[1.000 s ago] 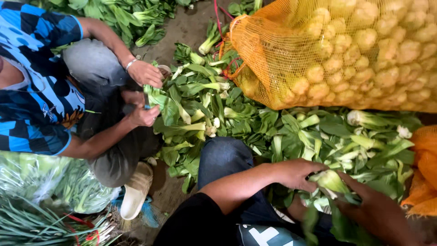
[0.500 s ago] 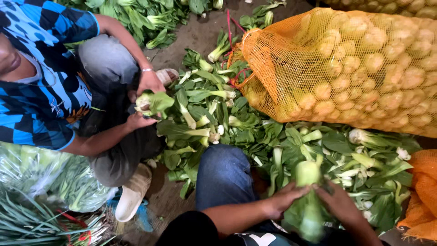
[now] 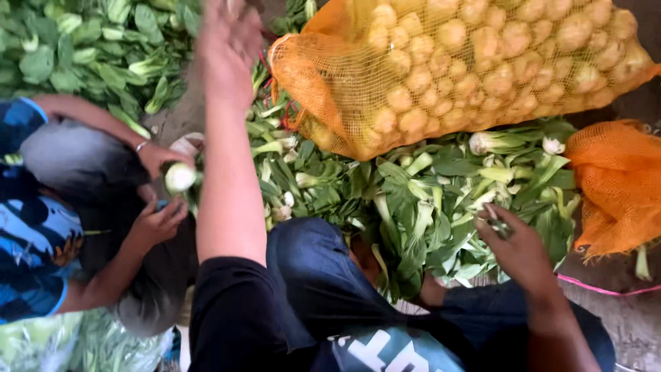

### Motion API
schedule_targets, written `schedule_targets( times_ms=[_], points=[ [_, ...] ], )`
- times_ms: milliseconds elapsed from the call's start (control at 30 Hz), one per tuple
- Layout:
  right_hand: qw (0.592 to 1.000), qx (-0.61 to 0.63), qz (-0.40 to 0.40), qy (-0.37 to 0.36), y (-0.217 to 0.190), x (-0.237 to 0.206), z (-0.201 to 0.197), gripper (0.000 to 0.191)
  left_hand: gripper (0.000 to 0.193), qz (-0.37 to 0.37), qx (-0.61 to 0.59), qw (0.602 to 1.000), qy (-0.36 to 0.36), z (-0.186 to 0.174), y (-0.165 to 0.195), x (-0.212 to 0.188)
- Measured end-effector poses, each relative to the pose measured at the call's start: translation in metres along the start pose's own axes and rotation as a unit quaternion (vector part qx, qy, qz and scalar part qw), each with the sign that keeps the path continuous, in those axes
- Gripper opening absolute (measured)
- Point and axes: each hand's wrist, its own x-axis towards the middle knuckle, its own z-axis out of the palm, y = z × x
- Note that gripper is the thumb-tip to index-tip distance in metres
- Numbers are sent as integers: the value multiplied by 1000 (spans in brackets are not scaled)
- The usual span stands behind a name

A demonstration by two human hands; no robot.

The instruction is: The person sits on the floor trimming bok choy, using a small knife to cut the root ends off each head and tearing off damaged leaves. Trimmed heads are tossed into orange mesh sacks beside them while another worker trims vegetables nearby.

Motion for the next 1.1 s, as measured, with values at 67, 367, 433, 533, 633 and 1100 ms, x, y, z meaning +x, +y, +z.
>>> schedule_targets(
  times_ms=[67,367,433,533,633,1100],
  points=[
    [998,-38,-9,41,3,-5,-31,56,52,-16,154,985,70,-15,-53,-9],
    [964,62,192,172,139,16,-93,36,40,-70,225,956,176,-77,-202,47],
    [964,0,211,162,171,37,-91,36,43,-103,120,976,150,-78,-215,82],
    [943,-106,293,118,209,68,-91,37,44,-222,-42,971,83,-91,-241,100],
    [976,-52,158,140,235,86,-87,35,44,-410,44,910,45,-113,-274,84],
    [952,-161,250,79,163,97,-57,48,44,-339,37,940,4,-113,-351,152]
  ],
)
